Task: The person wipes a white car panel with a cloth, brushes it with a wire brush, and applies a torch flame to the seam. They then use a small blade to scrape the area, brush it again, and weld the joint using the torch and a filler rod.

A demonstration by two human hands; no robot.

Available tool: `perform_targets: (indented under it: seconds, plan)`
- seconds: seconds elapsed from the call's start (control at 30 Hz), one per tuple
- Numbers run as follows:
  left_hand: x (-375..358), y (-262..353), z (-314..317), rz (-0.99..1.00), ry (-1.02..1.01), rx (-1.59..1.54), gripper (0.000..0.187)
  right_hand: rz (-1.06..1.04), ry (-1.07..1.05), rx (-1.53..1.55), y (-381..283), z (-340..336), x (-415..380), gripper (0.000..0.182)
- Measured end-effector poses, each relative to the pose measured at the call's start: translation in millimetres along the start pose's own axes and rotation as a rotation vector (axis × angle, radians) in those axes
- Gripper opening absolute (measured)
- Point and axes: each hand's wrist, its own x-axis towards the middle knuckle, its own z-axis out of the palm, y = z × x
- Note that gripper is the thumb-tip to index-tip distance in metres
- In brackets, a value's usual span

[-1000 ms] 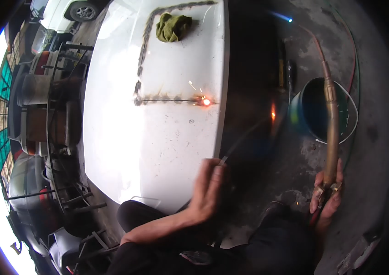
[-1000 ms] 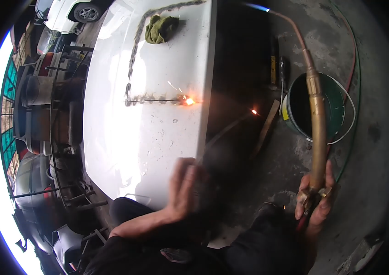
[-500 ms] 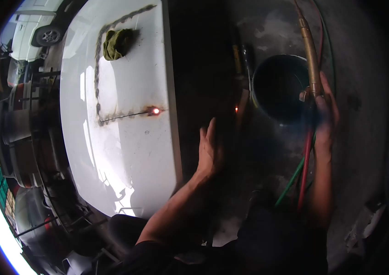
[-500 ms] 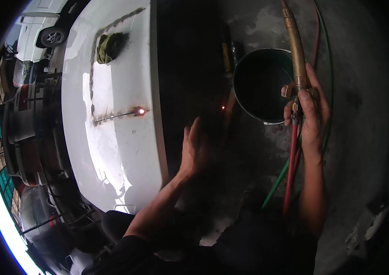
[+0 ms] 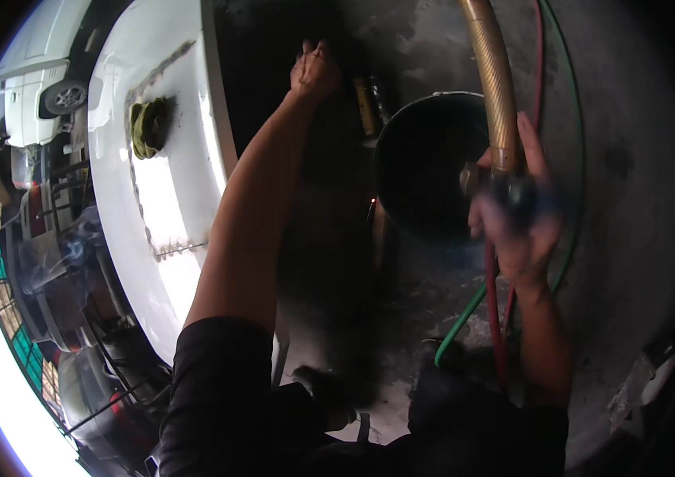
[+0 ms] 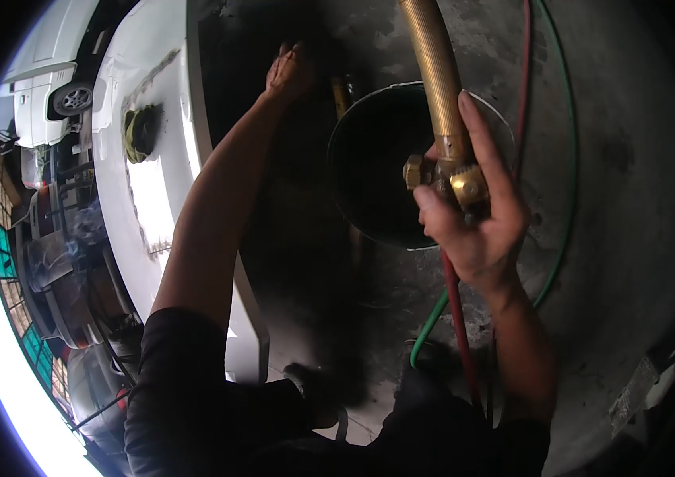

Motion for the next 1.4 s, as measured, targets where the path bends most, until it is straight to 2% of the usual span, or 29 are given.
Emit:
perform_targets:
  seconds: [0.07, 0.13, 0.17, 0.23, 0.27, 0.3, 0.33, 0.37, 0.4, 0.47, 0.5, 0.57, 0.7, 0.77, 0.8, 0.87, 0.9, 0.97, 1.0, 1.07, 1.1, 1.13, 1.17, 1.2, 1.23, 1.3, 1.33, 1.4]
  plan:
    - [25.6, 4.4, -1.8, -0.004, -0.005, -0.027, 0.042, -0.020, 0.025, -0.018, 4.2, -1.4, 2.0, 0.077]
    - [49.2, 5.1, -0.3, 0.094, 0.085, 0.064, 0.054, -0.066, 0.064, -0.051, 9.9, -1.9, 2.0, 0.080]
    - [77.6, -12.0, 20.4, 0.098, 0.075, 0.061, 0.054, -0.121, 0.044, -0.131, 15.1, -7.4, 1.1, 0.080]
    - [136.4, -61.2, 71.0, 0.318, 0.208, 0.317, 0.057, -0.128, 0.010, -0.168, 15.0, -11.0, 0.8, 0.081]
    - [137.6, -59.9, 69.3, 0.317, 0.204, 0.313, 0.057, -0.143, -0.025, -0.204, 15.2, -13.1, 3.0, 0.081]
    - [142.0, -57.0, 66.0, 0.294, 0.200, 0.190, 0.056, -0.252, 0.004, -0.244, 26.5, -13.9, 3.9, 0.082]
    - [145.4, -54.6, 62.5, 0.270, 0.194, 0.068, 0.056, -0.252, 0.004, -0.248, 24.2, -14.3, 4.7, 0.082]
    - [149.2, -58.8, 65.0, 0.355, 0.200, 0.116, 0.049, -0.156, 0.013, -0.257, 18.2, -12.9, 1.1, 0.082]
    - [152.4, -59.6, 70.5, 0.356, 0.201, 0.114, 0.049, -0.061, 0.023, -0.266, 14.1, -12.0, -2.2, 0.082]
    - [154.2, -63.5, 80.2, 0.232, 0.112, 0.076, 0.059, -0.055, 0.019, -0.300, 18.4, -13.2, -4.9, 0.081]
    - [141.4, -58.4, 72.5, 0.226, 0.107, 0.079, 0.059, -0.078, 0.027, -0.278, 21.5, -11.7, -5.5, 0.081]
    - [106.5, -29.2, 44.8, 0.092, 0.044, 0.101, 0.071, -0.111, 0.024, -0.282, 22.3, -10.4, -2.9, 0.080]
    - [91.3, -29.6, 36.8, 0.104, 0.063, 0.164, 0.060, -0.130, -0.013, -0.386, 16.4, -7.3, 2.2, 0.080]
    - [83.5, -28.7, 35.9, 0.083, -0.020, 0.095, 0.047, -0.082, -0.009, -0.383, 14.8, -8.2, 2.0, 0.080]
    - [80.2, -31.6, 38.5, 0.081, -0.025, 0.098, 0.047, -0.077, -0.010, -0.380, 15.7, -7.3, -0.2, 0.080]
    - [72.6, -36.6, 50.1, -0.039, -0.025, -0.062, 0.039, -0.062, 0.029, -0.426, 18.4, -7.0, -3.5, 0.080]
    - [67.0, -36.9, 58.6, -0.048, -0.027, -0.059, 0.039, -0.079, 0.025, -0.408, 19.6, -7.5, -1.6, 0.080]
    - [55.6, -37.9, 77.0, -0.220, 0.084, -0.148, 0.041, -0.025, 0.034, -0.402, 13.1, -2.2, -0.4, 0.077]
    - [55.6, -44.0, 88.6, -0.224, 0.096, -0.145, 0.041, -0.031, 0.039, -0.377, 12.2, -0.6, 1.9, 0.076]
    - [56.7, -53.0, 109.3, -0.361, 0.144, -0.556, 0.046, -0.044, 0.044, -0.345, 11.2, 2.1, 5.6, 0.075]
    - [45.4, -40.7, 94.2, -0.370, 0.121, -0.536, 0.054, -0.037, 0.058, -0.315, 12.0, 2.6, 5.4, 0.075]
    - [46.4, -44.3, 114.2, -0.370, 0.120, -0.532, 0.054, -0.036, 0.059, -0.311, 11.3, 2.4, 4.3, 0.075]
    - [52.3, -66.8, 161.5, -0.108, 0.622, -0.318, 0.034, -0.020, 0.062, -0.301, 8.9, 2.3, 3.2, 0.075]
    - [50.2, -85.1, 186.1, 0.169, 1.105, -0.071, 0.023, -0.006, 0.055, -0.287, 8.7, 2.8, 3.4, 0.075]
    - [42.6, -84.0, 179.5, 0.164, 1.109, -0.062, 0.023, -0.104, -0.013, -0.341, 15.2, -2.6, 4.9, 0.078]
    - [18.7, -62.1, 147.8, -0.351, 0.397, -0.665, 0.028, -0.090, -0.012, -0.334, 13.3, -2.6, 5.8, 0.078]
    - [6.7, -50.8, 121.5, -0.352, 0.405, -0.665, 0.028, -0.074, -0.007, -0.326, 11.2, -1.6, 5.7, 0.077]
    - [-13.7, -31.8, 73.6, -0.414, 0.110, -0.417, 0.032, -0.014, 0.030, -0.216, 3.2, 5.1, 5.5, 0.072]
